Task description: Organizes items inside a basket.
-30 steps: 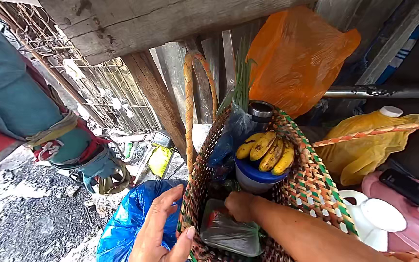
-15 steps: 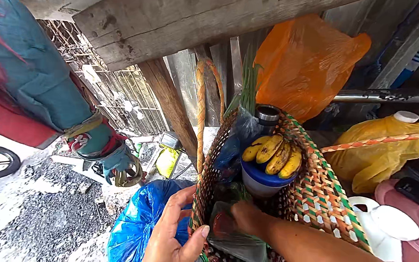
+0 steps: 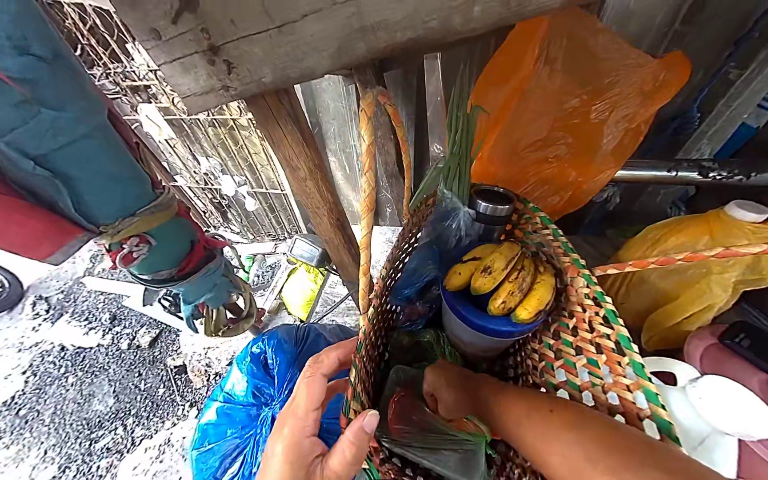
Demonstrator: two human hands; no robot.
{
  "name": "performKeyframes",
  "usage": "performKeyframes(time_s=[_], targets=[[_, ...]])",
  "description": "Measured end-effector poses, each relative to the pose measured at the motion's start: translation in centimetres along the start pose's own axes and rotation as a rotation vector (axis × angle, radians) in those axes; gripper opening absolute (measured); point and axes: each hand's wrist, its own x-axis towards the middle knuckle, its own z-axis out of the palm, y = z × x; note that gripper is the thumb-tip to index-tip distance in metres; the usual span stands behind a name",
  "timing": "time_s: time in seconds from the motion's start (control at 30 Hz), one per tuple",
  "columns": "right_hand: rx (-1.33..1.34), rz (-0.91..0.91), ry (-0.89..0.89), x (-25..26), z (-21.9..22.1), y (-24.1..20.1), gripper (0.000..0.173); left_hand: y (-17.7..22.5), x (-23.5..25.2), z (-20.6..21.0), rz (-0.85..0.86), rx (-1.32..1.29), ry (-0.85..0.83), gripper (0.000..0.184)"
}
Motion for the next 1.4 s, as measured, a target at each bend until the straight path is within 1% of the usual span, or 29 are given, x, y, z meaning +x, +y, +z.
performKeyframes(time_s=[0.07,0.13,0.17,0.2,0.23,0.27,0.3,0.37,0.43,0.47,0.5,0.53,0.6,0.67,0.7,0.77,0.8,0.87,0.93,0.97,1.0,1.07,1.17,1.2,1.27,1.33,1.4], targets=[[-0.028,0.02,-0.025,-0.3,-0.4,-0.2,0.018,-0.1,0.0,0.0,0.019,0.028,-0.009,0.06],[-0.064,0.096,-0.018,-0.7,-0.7,-0.7,0.022,-0.1,-0.1,-0.9,0.056,0.097,-0.01,0.066],[-0.073,0.15,-0.002,-1.0,-0.8,-0.8,0.03,-0.2,-0.4,-1.8,0.073,0.152,0.013,0.068],[-0.071,0.216,0.006,-1.4,-1.0,-0.9,0.043,-0.3,-0.7,-3.0,0.078,0.216,0.052,0.069],[-0.051,0.29,0.006,-1.8,-1.3,-1.0,0.058,-0.4,-1.2,-4.5,0.063,0.291,0.092,0.071],[-0.022,0.353,0.004,-2.2,-1.4,-0.8,0.067,-0.5,-1.7,-6.2,0.019,0.387,0.117,0.075],[0.0,0.388,-0.014,-2.6,-1.5,-0.7,0.068,-0.6,-2.3,-7.8,-0.06,0.496,0.101,0.082],[-0.015,0.371,-0.1,-3.2,-1.5,-0.7,0.054,-1.0,-3.7,-10.3,-0.271,0.669,-0.066,0.1],[-0.063,0.312,-0.16,-3.2,-0.8,-0.5,0.044,-2.3,-5.2,-10.1,-0.467,0.746,-0.261,0.117],[-0.075,0.304,-0.18,-3.1,-0.7,-0.5,0.043,-3.4,-6.0,-9.3,-0.511,0.741,-0.296,0.124],[-0.072,0.31,-0.199,-3.0,-0.7,-0.6,0.044,-4.6,-6.8,-8.3,-0.507,0.733,-0.279,0.129],[-0.063,0.321,-0.214,-2.8,-0.7,-0.6,0.045,-5.8,-7.5,-7.1,-0.474,0.724,-0.224,0.132],[-0.054,0.333,-0.225,-2.6,-0.7,-0.6,0.045,-7.4,-8.0,-4.5,-0.43,0.74,-0.063,0.132],[-0.035,0.35,-0.228,-2.7,-1.0,-0.7,0.043,-7.8,-7.4,-2.5,-0.479,0.823,0.095,0.128],[-0.021,0.36,-0.23,-2.9,-1.2,-0.7,0.04,-7.8,-6.9,-1.9,-0.513,0.868,0.141,0.124],[-0.011,0.37,-0.231,-3.0,-1.3,-0.5,0.035,-8.1,-6.0,-1.6,-0.533,0.893,0.141,0.111],[-0.002,0.368,-0.225,-2.8,-1.2,-0.3,0.034,-8.3,-5.7,-1.8,-0.523,0.88,0.112,0.1],[0.035,0.358,-0.179,-2.2,-0.8,0.3,0.031,-9.0,-5.5,-2.5,-0.508,0.84,0.058,0.068],[0.042,0.34,-0.131,-2.1,-0.6,0.5,0.031,-9.8,-5.9,-2.7,-0.436,0.792,0.094,0.04],[0.028,0.332,-0.115,-2.3,-0.8,0.4,0.031,-10.0,-6.2,-2.7,-0.396,0.764,0.131,0.032],[0.007,0.329,-0.105,-2.6,-1.3,0.0,0.032,-10.1,-6.5,-2.9,-0.381,0.732,0.17,0.03],[-0.037,0.341,-0.095,-3.3,-2.5,-1.1,0.034,-10.1,-7.3,-3.3,-0.442,0.617,0.277,0.032],[-0.145,0.338,-0.097,-4.3,-4.6,-3.0,0.037,-9.9,-7.8,-4.4,-0.533,0.33,0.487,0.028],[-0.178,0.326,-0.095,-4.8,-5.6,-3.8,0.039,-9.5,-7.7,-5.0,-0.555,0.221,0.545,0.025],[-0.237,0.272,-0.078,-5.8,-8.1,-5.5,0.039,-7.9,-6.8,-6.0,-0.613,0.019,0.67,0.013],[-0.274,0.194,-0.039,-6.9,-10.4,-6.7,0.038,-6.5,-5.9,-6.8,-0.627,-0.073,0.724,0.016],[-0.291,0.129,0.008,-8.7,-12.4,-7.8,0.039,-5.8,-5.2,-6.9,-0.614,-0.102,0.784,0.019]])
